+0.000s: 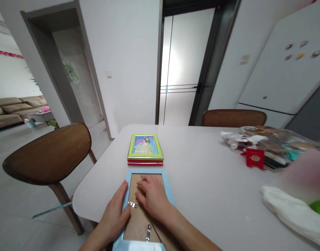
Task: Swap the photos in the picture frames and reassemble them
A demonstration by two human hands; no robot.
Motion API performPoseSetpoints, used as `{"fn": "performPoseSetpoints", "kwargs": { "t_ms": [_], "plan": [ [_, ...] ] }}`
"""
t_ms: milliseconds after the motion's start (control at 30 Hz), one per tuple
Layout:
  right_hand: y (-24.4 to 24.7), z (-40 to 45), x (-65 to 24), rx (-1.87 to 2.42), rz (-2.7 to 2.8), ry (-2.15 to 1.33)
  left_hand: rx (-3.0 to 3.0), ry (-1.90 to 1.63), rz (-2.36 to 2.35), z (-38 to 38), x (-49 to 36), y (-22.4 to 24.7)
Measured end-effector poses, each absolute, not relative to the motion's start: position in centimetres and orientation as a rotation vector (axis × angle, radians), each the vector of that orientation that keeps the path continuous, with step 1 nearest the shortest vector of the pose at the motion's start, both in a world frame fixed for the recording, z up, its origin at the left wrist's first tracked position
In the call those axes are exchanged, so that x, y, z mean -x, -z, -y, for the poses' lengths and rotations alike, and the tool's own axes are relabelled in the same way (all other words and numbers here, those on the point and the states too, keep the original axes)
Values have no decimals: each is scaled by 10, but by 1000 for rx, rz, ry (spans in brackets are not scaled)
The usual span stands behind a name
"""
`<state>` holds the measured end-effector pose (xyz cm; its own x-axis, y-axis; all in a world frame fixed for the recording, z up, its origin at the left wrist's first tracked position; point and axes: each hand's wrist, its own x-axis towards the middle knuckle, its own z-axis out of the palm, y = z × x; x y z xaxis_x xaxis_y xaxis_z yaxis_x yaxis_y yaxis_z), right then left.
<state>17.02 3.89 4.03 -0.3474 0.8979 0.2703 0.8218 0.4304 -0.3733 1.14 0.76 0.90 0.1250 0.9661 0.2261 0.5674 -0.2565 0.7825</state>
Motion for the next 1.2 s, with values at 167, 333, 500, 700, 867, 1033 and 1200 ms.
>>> {"fn": "performPoseSetpoints", "kwargs": {
  "t_ms": [167, 333, 500, 700, 867, 1033, 1200],
  "plan": [
    [-42, -16, -155, 1376, 2248, -363, -1909, -987, -1485, -8, -12, -12],
    [-42, -22, -147, 1425, 2214, -329, -1956, -973, -1488, -8, -12, -12],
    [-49, -16, -175, 1250, 2234, -560, -1880, -1007, -1491, -8, -13, -12],
    [-58, 10, -210, 1204, 2376, -761, -1928, -995, -1511, -16, -16, -11],
    [-51, 11, -205, 1223, 2362, -666, -2007, -960, -1526, -19, -15, -7],
    [-46, 8, -201, 1293, 2260, -617, -2045, -922, -1538, -18, -14, -6],
    [-43, 4, -198, 1460, 2156, -556, -2005, -955, -1518, -18, -12, -5]
  ]
}}
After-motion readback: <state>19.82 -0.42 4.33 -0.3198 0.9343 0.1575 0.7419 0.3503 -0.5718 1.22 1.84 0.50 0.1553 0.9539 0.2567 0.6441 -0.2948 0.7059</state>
